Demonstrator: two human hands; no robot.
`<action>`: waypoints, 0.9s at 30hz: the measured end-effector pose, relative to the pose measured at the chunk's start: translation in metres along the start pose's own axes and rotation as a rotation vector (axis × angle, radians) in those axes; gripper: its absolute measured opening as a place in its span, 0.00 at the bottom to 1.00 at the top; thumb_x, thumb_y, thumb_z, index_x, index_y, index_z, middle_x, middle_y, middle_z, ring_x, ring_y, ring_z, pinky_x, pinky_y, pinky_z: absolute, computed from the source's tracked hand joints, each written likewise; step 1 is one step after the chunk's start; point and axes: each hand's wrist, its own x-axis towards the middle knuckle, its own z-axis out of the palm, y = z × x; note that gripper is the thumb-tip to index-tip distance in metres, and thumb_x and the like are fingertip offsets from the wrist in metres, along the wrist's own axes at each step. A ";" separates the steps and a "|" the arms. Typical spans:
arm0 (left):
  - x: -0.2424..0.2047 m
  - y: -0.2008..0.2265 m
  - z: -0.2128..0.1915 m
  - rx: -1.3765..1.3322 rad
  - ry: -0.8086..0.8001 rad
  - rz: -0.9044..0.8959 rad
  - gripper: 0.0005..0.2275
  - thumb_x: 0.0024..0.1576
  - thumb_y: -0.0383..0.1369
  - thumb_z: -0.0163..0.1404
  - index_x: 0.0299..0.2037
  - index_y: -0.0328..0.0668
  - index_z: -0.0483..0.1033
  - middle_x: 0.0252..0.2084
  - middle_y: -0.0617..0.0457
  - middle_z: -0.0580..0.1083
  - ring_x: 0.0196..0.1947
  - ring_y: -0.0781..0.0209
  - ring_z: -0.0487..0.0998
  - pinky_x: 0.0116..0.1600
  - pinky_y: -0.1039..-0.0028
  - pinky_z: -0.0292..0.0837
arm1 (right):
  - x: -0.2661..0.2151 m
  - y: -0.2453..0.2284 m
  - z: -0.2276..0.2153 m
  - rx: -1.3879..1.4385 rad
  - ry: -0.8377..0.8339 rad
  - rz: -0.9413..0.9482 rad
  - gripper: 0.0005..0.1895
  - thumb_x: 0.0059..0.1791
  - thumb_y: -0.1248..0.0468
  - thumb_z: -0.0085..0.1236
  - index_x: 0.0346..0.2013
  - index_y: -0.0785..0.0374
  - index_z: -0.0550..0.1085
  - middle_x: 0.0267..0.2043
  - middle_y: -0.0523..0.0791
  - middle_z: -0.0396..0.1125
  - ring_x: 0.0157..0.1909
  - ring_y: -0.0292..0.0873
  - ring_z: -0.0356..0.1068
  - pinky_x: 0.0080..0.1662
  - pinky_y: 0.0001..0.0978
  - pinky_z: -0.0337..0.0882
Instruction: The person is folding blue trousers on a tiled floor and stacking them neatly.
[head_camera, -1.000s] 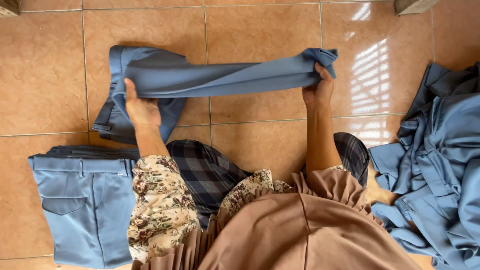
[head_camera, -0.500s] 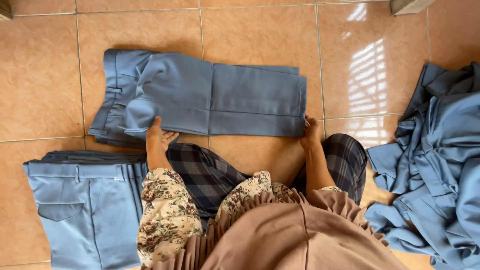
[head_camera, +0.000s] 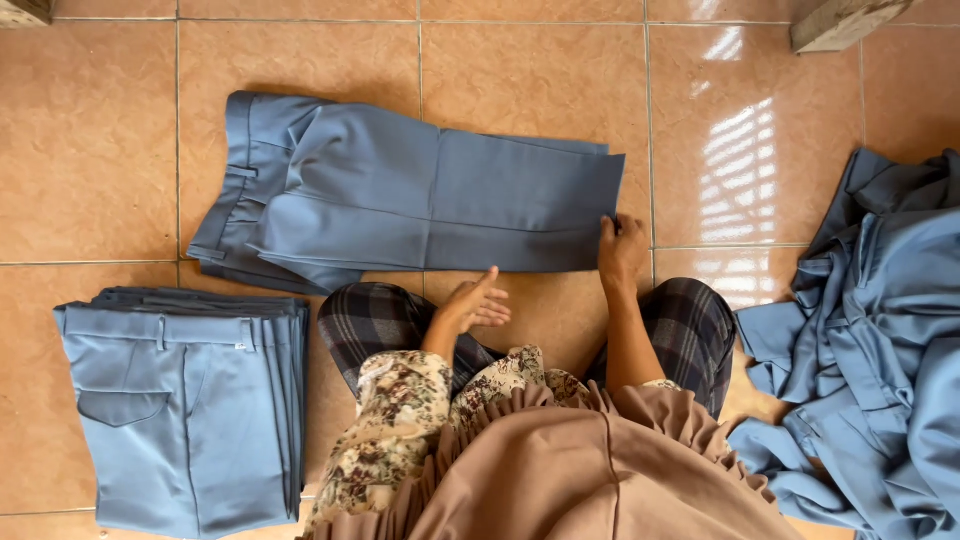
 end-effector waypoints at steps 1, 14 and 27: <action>-0.004 0.002 0.012 -0.131 -0.037 -0.047 0.42 0.56 0.65 0.47 0.60 0.23 0.68 0.56 0.18 0.65 0.52 0.31 0.75 0.51 0.54 0.77 | 0.004 -0.021 -0.014 0.192 -0.036 -0.016 0.16 0.53 0.53 0.59 0.47 0.61 0.79 0.42 0.51 0.70 0.47 0.59 0.74 0.47 0.50 0.74; 0.025 0.090 -0.139 -1.440 0.289 0.578 0.05 0.65 0.27 0.46 0.45 0.35 0.72 0.39 0.50 0.75 0.19 0.73 0.67 0.15 0.91 0.51 | 0.066 -0.231 -0.142 1.331 -0.353 -0.368 0.15 0.52 0.71 0.61 0.54 0.67 0.77 0.46 0.45 0.76 0.44 0.34 0.72 0.53 0.23 0.71; 0.041 0.006 -0.160 -1.164 0.406 0.197 0.25 0.68 0.30 0.42 0.74 0.47 0.48 0.79 0.48 0.44 0.77 0.42 0.48 0.75 0.38 0.35 | 0.052 0.045 0.099 0.455 -0.119 0.290 0.12 0.42 0.61 0.67 0.41 0.52 0.83 0.30 0.46 0.74 0.41 0.50 0.76 0.42 0.39 0.73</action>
